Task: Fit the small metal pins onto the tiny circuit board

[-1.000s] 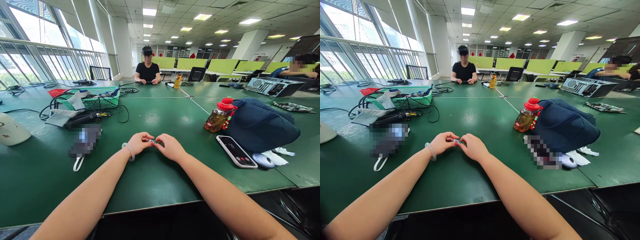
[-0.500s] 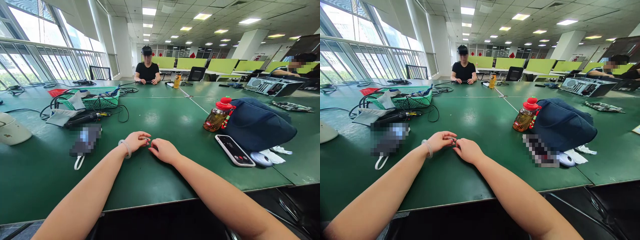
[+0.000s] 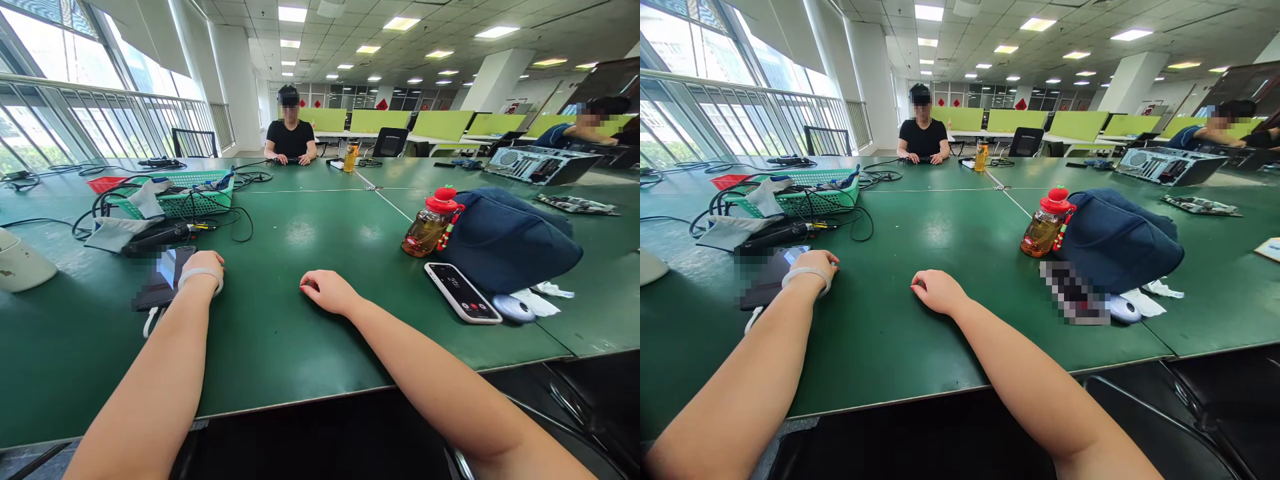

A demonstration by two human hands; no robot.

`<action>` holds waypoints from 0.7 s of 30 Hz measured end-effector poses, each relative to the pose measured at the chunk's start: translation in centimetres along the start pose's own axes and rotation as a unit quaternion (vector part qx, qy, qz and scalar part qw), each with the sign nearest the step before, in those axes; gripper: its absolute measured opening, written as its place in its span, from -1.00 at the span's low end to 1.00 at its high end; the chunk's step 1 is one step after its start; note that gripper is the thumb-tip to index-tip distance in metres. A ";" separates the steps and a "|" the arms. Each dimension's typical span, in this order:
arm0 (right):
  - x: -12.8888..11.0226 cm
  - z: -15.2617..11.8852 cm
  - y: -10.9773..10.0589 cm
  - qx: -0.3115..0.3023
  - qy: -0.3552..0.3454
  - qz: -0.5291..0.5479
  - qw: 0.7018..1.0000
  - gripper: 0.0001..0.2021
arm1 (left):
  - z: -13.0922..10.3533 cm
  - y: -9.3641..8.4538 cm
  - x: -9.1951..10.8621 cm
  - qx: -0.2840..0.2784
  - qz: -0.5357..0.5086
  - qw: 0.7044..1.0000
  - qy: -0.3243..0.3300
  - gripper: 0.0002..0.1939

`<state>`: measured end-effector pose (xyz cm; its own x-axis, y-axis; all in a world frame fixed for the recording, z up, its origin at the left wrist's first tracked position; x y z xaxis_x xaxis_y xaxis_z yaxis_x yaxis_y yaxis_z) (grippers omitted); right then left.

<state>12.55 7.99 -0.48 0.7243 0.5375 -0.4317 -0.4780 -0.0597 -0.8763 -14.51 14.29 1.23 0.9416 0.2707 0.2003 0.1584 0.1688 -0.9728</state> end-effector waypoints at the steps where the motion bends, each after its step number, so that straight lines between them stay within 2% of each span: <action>1: 0.2 0.0 0.0 -0.004 0.006 0.006 1.000 -0.88 | 0.0 0.1 -0.1 -0.003 -0.002 1.000 -0.003 -0.87; 6: 0.6 0.0 0.0 -0.007 0.021 0.029 0.999 -0.87 | -0.1 0.1 0.1 -0.012 -0.025 1.000 -0.004 -0.89; 12: 0.5 0.0 0.1 -0.010 0.022 0.026 0.999 -0.88 | -0.2 0.1 0.8 0.010 -0.106 0.994 -0.009 -0.83; 18: 0.5 0.0 0.1 -0.013 0.021 0.031 0.999 -0.88 | 0.1 2.3 1.1 -0.008 -0.231 0.973 -0.019 -0.74; 21: 0.5 0.1 0.1 -0.014 0.021 0.027 0.999 -0.88 | -0.7 3.4 3.3 -0.029 -0.308 0.951 0.012 -0.71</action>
<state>12.84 8.36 -0.82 0.7186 0.4974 -0.4860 -0.5033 -0.1103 -0.8571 -10.68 15.07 -1.52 0.6720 0.1156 0.7315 0.6967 0.2364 -0.6773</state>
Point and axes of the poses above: each hand's wrist, its own z-axis towards the middle knuckle, its own y-axis out of the palm, x = y × z, the point moved 10 cm from there along z, towards the middle knuckle, and after that the axes turned 3 degrees about -z, right-handed, at the moved point
